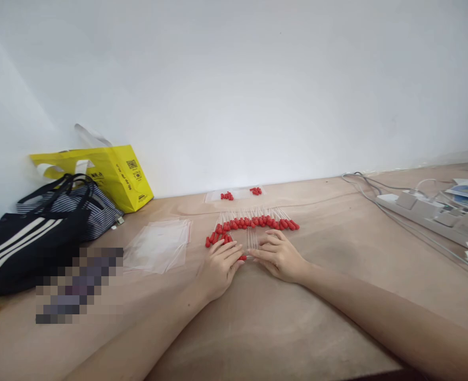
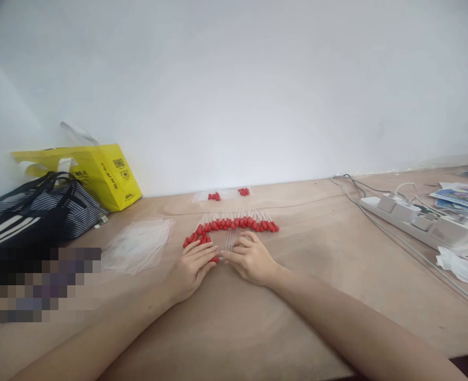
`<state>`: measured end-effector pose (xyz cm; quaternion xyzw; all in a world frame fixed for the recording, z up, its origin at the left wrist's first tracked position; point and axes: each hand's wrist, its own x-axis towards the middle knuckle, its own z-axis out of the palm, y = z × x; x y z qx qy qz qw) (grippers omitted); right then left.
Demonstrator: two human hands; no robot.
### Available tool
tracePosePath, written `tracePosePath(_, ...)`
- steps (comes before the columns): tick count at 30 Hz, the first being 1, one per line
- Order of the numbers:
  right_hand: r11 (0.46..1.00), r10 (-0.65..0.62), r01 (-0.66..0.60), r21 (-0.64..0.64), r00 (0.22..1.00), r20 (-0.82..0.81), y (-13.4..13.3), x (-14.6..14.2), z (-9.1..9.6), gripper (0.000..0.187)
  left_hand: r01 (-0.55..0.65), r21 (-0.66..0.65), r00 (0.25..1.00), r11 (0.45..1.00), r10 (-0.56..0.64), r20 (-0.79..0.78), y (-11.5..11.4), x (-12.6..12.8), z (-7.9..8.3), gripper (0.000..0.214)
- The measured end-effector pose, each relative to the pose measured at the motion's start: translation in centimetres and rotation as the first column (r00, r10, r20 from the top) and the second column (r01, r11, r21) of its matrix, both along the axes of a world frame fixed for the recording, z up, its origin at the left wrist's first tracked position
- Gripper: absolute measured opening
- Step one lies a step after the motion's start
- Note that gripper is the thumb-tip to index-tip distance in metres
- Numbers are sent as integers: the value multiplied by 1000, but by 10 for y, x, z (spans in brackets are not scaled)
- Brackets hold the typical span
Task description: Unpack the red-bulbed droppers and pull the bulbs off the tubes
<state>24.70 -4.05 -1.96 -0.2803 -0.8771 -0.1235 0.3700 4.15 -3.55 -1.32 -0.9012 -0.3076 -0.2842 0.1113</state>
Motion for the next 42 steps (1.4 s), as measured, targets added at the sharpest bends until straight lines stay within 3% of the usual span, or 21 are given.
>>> tracePosePath(10, 1000, -9, 9, -6, 1000, 6, -1, -2, 1, 18, 29, -17, 999, 999, -30, -16, -5, -4, 5, 19)
tracePosePath(19, 1000, 17, -17, -18, 1000, 15, -2, -2, 0, 18, 136, 15, 989, 991, -137, 50, -10, -3, 9, 18)
tracePosePath(28, 999, 20, -20, -32, 1000, 6, -4, -1, 1, 17, 151, -1, 988, 988, -151, 25, -11, -3, 10, 18)
tracePosePath(42, 992, 102, -103, -70, 995, -24, -1, 2, -4, 15, 193, 77, 981, 978, -194, 4, -9, -3, 6, 17)
